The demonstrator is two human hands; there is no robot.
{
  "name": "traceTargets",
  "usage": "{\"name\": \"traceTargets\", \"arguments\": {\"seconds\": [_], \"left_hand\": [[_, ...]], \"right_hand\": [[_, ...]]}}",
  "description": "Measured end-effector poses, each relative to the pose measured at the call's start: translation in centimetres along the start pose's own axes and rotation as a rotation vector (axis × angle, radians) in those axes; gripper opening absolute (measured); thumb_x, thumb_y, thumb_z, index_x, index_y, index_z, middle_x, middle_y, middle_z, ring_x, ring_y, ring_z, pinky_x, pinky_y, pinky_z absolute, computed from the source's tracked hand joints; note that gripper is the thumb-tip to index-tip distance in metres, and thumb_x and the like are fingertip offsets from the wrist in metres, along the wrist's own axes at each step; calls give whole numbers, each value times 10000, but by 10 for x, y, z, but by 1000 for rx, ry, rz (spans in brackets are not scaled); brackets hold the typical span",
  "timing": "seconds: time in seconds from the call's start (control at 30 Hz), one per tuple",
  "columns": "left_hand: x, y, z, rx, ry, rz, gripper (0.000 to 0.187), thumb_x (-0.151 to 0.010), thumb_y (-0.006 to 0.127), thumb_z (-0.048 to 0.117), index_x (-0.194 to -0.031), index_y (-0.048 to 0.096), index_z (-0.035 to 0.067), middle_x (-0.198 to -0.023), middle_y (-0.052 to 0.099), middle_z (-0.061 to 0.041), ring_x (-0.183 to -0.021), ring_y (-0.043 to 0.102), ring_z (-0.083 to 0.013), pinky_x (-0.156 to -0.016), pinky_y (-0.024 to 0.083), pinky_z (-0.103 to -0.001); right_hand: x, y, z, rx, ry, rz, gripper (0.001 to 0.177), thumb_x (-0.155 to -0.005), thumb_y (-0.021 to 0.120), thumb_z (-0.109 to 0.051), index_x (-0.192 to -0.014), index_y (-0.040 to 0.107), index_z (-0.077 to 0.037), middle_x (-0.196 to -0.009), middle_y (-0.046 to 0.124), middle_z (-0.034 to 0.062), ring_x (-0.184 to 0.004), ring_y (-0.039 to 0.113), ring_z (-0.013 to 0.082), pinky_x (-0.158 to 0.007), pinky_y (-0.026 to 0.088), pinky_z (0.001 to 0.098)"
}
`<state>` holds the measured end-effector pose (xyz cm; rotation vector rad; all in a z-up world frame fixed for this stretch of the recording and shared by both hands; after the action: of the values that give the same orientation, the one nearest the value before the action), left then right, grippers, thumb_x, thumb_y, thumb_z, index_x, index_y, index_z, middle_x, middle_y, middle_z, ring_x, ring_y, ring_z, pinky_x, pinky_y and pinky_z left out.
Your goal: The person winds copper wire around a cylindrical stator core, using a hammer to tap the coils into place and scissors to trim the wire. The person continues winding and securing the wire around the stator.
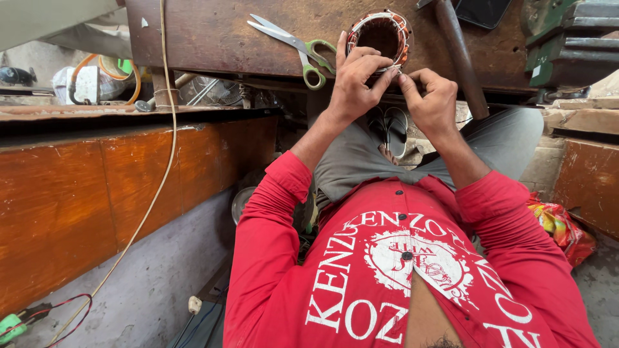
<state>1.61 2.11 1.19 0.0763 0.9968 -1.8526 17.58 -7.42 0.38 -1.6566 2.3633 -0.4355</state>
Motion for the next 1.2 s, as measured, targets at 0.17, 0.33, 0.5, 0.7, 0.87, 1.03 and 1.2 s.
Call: {"name": "traceTargets", "arguments": {"seconds": [0.17, 0.33, 0.5, 0.7, 0.87, 1.03, 1.2], "left_hand": [[2, -1, 2, 66, -63, 12, 117, -845, 829, 200, -923, 793, 120, -865, 740, -20, -976, 686, -175, -1263, 164, -582], [-4, 1, 11, -42, -36, 56, 190, -810, 833, 251, -882, 758, 93, -847, 726, -32, -979, 676, -202, -1250, 165, -590], [-6, 12, 18, -113, -54, 141, 184, -813, 827, 248, -822, 727, 94, -824, 721, -23, -944, 681, -194, -1256, 155, -603], [-5, 12, 16, -5, -143, 149, 152, -846, 806, 216, -761, 740, 109, -766, 709, 10, -870, 686, -165, -1260, 190, -569], [-10, 8, 14, 38, -197, 82, 181, -859, 807, 245, -750, 736, 119, -759, 705, 24, -832, 669, -156, -1259, 185, -531], [-13, 5, 13, 42, -206, 37, 185, -861, 806, 259, -758, 732, 125, -768, 697, 33, -841, 663, -152, -1259, 156, -525], [-8, 7, 10, 26, -227, 10, 177, -853, 823, 262, -781, 734, 126, -786, 705, 22, -873, 674, -153, -1271, 154, -534]], "right_hand": [[7, 8, 16, -93, 59, 14, 222, -1051, 740, -151, -943, 743, 44, -667, 621, 21, -619, 499, 26, -534, 391, 245], [4, 17, 30, -102, 110, 6, 242, -1040, 725, -161, -910, 728, 44, -688, 652, 28, -646, 526, 26, -562, 422, 248], [6, 18, 34, -115, 83, 9, 236, -1043, 720, -158, -921, 720, 43, -717, 685, 33, -669, 560, 32, -589, 460, 251], [15, 10, 15, -107, -86, 36, 234, -1069, 732, -144, -924, 699, 36, -782, 665, 67, -714, 561, 84, -639, 454, 276], [16, -3, -6, -343, -361, -66, 229, -1078, 692, -167, -950, 653, 19, -1175, 653, 158, -822, 527, 133, -665, 395, 276], [8, 2, 13, -563, 76, -182, 278, -1127, 595, -236, -926, 589, -45, -813, 601, -48, -634, 433, 6, -557, 334, 187], [-1, 14, 40, -462, 189, -81, 326, -1080, 652, -151, -806, 491, -80, -728, 523, -65, -623, 421, 4, -529, 328, 199]]}}
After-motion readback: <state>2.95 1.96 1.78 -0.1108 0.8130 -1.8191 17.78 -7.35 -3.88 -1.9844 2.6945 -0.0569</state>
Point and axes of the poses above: each hand's wrist, its own x-axis away from the middle knuckle, its own y-axis out of the palm, z = x × y, the point moved 2 cm from there along -x, towards the middle knuckle
